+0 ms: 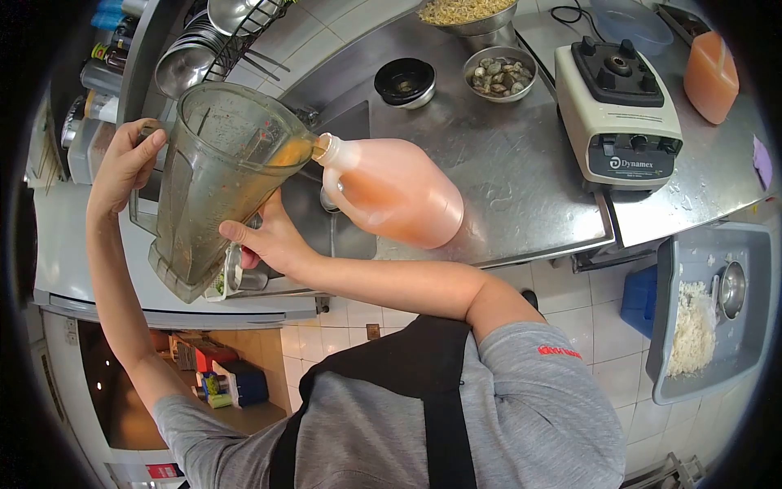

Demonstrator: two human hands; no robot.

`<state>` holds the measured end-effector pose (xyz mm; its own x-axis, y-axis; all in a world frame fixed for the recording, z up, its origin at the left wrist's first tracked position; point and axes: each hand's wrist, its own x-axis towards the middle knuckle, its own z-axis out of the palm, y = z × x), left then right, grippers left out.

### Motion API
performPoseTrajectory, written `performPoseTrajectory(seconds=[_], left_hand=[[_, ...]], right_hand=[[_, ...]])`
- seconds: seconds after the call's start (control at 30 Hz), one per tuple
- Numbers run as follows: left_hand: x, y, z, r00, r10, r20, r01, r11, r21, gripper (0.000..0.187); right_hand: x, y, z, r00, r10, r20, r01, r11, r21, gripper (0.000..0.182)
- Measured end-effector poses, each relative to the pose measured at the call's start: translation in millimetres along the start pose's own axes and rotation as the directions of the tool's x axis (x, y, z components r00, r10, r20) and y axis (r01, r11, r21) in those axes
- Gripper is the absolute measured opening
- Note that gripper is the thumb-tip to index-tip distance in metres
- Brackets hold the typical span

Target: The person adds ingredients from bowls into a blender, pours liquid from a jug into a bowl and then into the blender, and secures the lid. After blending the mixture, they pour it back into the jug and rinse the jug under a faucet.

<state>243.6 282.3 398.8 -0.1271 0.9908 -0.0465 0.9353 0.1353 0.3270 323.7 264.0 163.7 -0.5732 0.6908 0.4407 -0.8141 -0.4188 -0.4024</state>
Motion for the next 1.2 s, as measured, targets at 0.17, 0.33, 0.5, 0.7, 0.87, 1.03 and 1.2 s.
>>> performPoseTrajectory(seconds=[0.17, 0.33, 0.5, 0.7, 0.87, 1.03, 1.2], left_hand=[[-5.3, -19.6, 1.5, 1.000, 0.005, -0.021, -0.006, 0.999, -0.052, 0.038], [-22.7, -61.8, 22.2, 0.998, 0.024, -0.060, -0.040, 0.959, -0.280, 0.036], [-39.1, -141.5, 61.8, 0.958, -0.086, -0.274, -0.101, 0.791, -0.603, 0.030], [-91.0, -188.9, 122.5, 0.790, -0.400, -0.465, -0.269, 0.455, -0.849, 0.031], [-79.5, -188.8, 135.8, 0.711, -0.482, -0.512, -0.404, 0.316, -0.858, 0.032], [-78.9, -173.5, 97.3, 0.750, -0.385, -0.538, -0.260, 0.576, -0.775, 0.032], [-54.7, -138.8, 64.3, 0.913, -0.169, -0.371, -0.109, 0.775, -0.622, 0.029]], right_hand=[[-1.8, 0.3, -1.9, 1.000, 0.014, -0.011, -0.014, 0.999, -0.033, 0.087], [-8.8, 8.4, -16.2, 0.996, 0.073, -0.050, -0.079, 0.990, -0.117, 0.088], [5.6, 6.8, -29.9, 0.998, 0.044, -0.054, -0.060, 0.939, -0.339, 0.082], [36.9, -9.7, -19.5, 0.931, 0.363, -0.032, -0.243, 0.554, -0.796, 0.096], [68.8, -7.7, -30.5, 0.965, 0.262, 0.032, -0.103, 0.485, -0.869, 0.104], [50.4, 4.2, -30.2, 0.937, 0.349, 0.035, -0.217, 0.657, -0.722, 0.095], [23.5, -6.4, -26.7, 0.973, 0.230, -0.014, -0.194, 0.789, -0.582, 0.096]])
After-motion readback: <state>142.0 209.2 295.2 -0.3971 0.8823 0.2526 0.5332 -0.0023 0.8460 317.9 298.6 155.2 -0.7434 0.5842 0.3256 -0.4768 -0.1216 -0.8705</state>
